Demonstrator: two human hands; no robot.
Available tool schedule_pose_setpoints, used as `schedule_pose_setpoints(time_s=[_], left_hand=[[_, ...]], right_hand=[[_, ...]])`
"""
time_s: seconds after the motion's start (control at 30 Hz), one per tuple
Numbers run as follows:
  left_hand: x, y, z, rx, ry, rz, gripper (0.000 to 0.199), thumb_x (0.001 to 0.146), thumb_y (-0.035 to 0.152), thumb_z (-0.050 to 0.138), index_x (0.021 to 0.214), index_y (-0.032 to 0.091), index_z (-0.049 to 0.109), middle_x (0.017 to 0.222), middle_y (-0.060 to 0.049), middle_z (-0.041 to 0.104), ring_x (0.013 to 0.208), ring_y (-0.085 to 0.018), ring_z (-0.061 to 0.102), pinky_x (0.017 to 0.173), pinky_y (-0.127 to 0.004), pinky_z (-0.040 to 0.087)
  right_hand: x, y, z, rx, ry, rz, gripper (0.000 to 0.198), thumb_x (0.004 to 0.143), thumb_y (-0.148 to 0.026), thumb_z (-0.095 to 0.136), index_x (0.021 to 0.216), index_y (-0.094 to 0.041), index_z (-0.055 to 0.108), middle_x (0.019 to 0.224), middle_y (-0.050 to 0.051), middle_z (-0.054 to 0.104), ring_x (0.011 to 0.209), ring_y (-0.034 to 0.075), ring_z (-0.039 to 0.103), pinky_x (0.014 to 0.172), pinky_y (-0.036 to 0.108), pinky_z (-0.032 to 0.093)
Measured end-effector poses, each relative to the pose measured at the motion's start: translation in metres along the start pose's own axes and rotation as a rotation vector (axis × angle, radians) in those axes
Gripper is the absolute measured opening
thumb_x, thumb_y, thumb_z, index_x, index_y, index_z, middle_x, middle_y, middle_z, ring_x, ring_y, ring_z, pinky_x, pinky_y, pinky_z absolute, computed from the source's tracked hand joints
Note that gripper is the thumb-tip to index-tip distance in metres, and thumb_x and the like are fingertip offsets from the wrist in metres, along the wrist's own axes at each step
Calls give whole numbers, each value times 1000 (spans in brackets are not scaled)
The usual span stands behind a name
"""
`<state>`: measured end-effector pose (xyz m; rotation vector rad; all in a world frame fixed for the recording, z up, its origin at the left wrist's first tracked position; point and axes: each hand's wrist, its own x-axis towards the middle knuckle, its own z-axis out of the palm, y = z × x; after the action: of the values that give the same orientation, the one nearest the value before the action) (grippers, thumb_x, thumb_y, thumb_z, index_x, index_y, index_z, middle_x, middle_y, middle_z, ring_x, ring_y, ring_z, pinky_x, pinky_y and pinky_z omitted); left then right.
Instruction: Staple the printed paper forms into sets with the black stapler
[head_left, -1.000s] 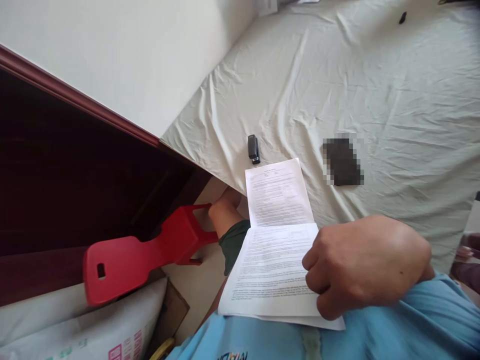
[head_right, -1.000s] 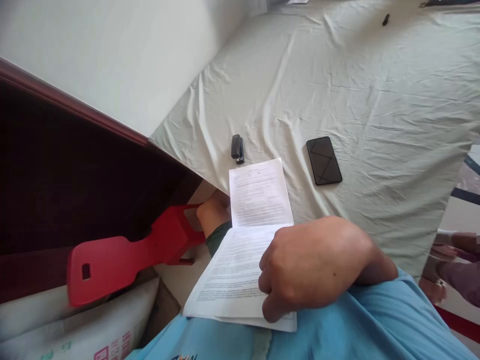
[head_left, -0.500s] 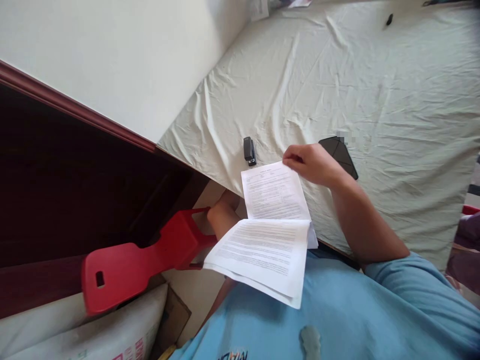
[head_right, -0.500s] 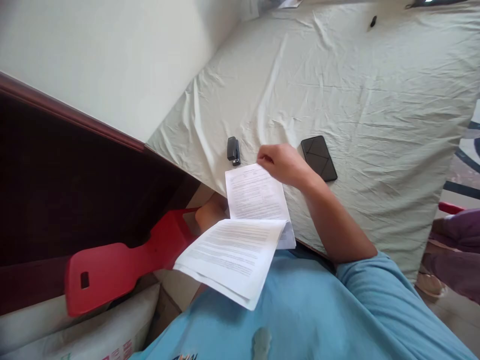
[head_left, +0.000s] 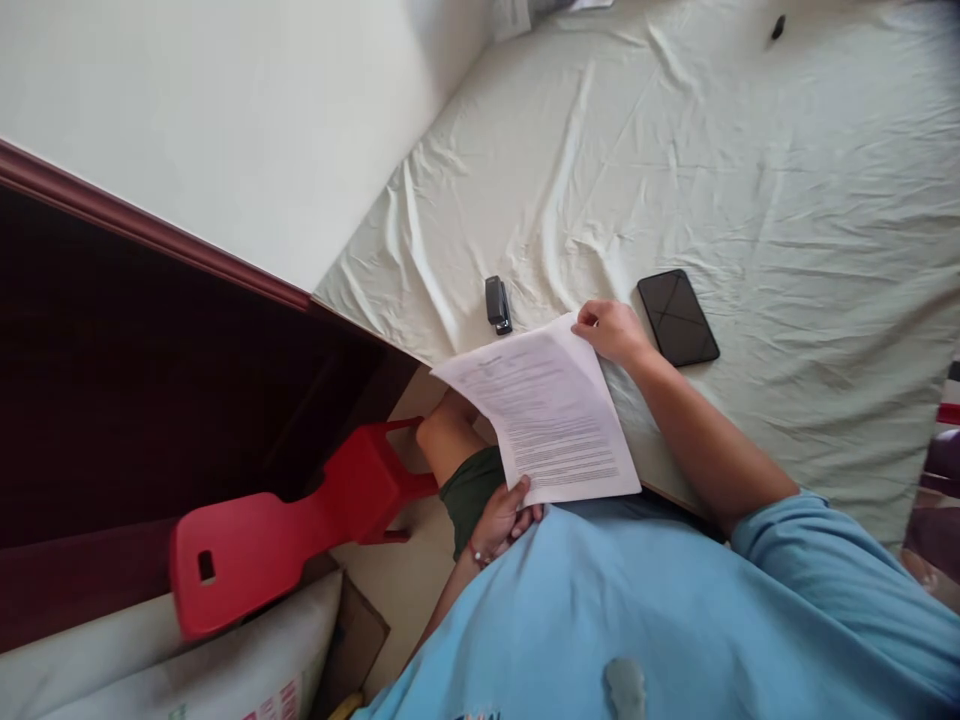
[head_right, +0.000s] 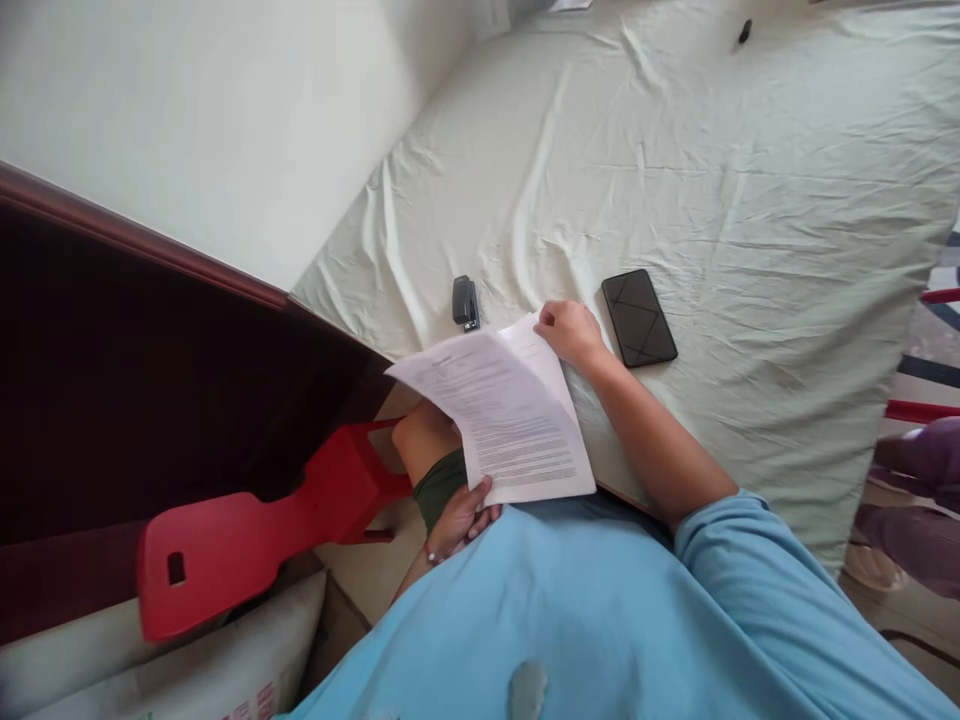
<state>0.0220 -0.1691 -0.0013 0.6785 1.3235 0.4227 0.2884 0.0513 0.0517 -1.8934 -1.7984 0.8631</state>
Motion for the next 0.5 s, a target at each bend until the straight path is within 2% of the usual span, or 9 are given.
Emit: schedule_pose_setpoints(time_s=[0.17,0.33,0.43,0.5], left_hand=[[1,1,0,-19,-5,-3,72,77,83,61,56,14,59,34,4,24,35,-6,15,46,-31,5],[2,3,0,-37,-8,15,71,72,83,64,55,15,58,33,4,25,35,-6,17,46,-30,6],[-4,4,4,6,12,1,71,75,83,61,56,15,58,34,3,25,36,-6,18,48,-32,7],[-7,5,7,9,13,-9,70,76,82,60,56,15,57,35,3,25,36,-7,17,49,-33,7]], right_hand=[[-4,-5,-5,-54,19,-120,22,89,-20,53,87,-18,75,96,9,75,87,21,63,74,32,39],[-23,-19,-25,207,-59,-323,20,89,-28,57,83,-18,73,76,2,69,70,14,56,69,28,38],[-50,-35,-51,239,-167,-522,18,89,-32,62,83,-17,70,75,0,66,67,12,52,67,27,35],[-72,-45,-69,196,-297,-721,17,93,-29,59,85,-17,68,76,0,65,66,11,51,66,27,34]])
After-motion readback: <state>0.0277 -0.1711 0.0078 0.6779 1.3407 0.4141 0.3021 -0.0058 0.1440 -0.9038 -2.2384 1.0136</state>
